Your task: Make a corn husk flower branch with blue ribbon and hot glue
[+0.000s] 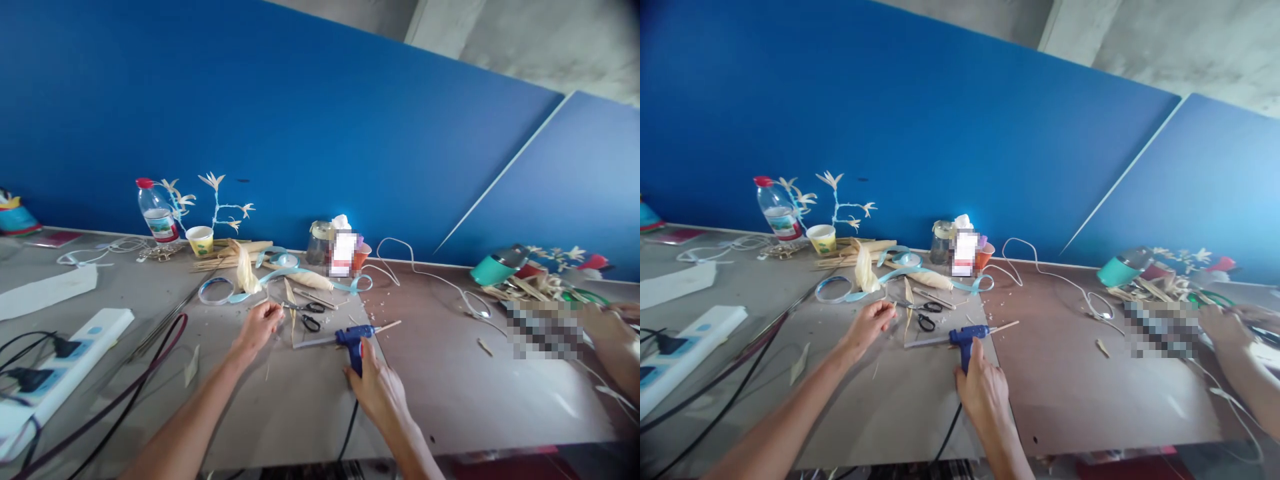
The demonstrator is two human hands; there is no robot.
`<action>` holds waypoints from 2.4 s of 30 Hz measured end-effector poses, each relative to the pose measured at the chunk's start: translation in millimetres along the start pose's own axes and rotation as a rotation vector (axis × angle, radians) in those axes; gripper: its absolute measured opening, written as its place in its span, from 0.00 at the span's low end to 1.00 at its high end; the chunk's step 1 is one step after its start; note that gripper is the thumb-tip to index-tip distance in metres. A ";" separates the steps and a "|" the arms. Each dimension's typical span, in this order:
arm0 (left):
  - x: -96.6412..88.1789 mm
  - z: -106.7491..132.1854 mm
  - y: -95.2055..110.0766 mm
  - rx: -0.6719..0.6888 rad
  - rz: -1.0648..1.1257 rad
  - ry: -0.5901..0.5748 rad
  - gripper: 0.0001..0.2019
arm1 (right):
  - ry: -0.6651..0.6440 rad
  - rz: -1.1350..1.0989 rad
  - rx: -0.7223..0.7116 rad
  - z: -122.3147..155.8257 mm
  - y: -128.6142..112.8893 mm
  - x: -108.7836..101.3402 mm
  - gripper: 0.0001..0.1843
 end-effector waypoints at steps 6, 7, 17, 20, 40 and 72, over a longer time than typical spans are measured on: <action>-0.2 -0.3 4.6 -0.008 0.008 0.018 0.11 | 0.240 -0.353 0.031 12.5 18.3 -6.0 0.24; 0.0 0.0 5.5 -0.012 0.008 0.018 0.11 | 0.230 -0.471 0.051 14.0 20.8 -10.0 0.25; 2.0 1.1 3.3 -0.029 0.079 0.005 0.12 | -0.204 -1.434 0.129 -8.2 20.1 -44.2 0.10; 3.5 1.6 3.6 -0.038 0.106 -0.013 0.12 | -0.387 -1.509 0.116 -15.0 3.3 -42.6 0.12; 3.1 5.1 17.7 -0.201 0.375 -0.054 0.14 | -0.724 -1.158 -0.129 -39.3 -56.1 7.9 0.16; 2.3 4.3 19.3 -0.244 0.476 -0.041 0.13 | -0.206 -0.736 -0.698 -30.0 -68.4 -10.5 0.12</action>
Point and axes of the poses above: each hand's wrist, its own z-axis away from the middle knuckle, its own x-axis out of the palm, y = z × x, the point moved 3 cm from there along -z, towards the middle knuckle, and after that the axes turned 15 degrees about x, right-handed, at the moved point
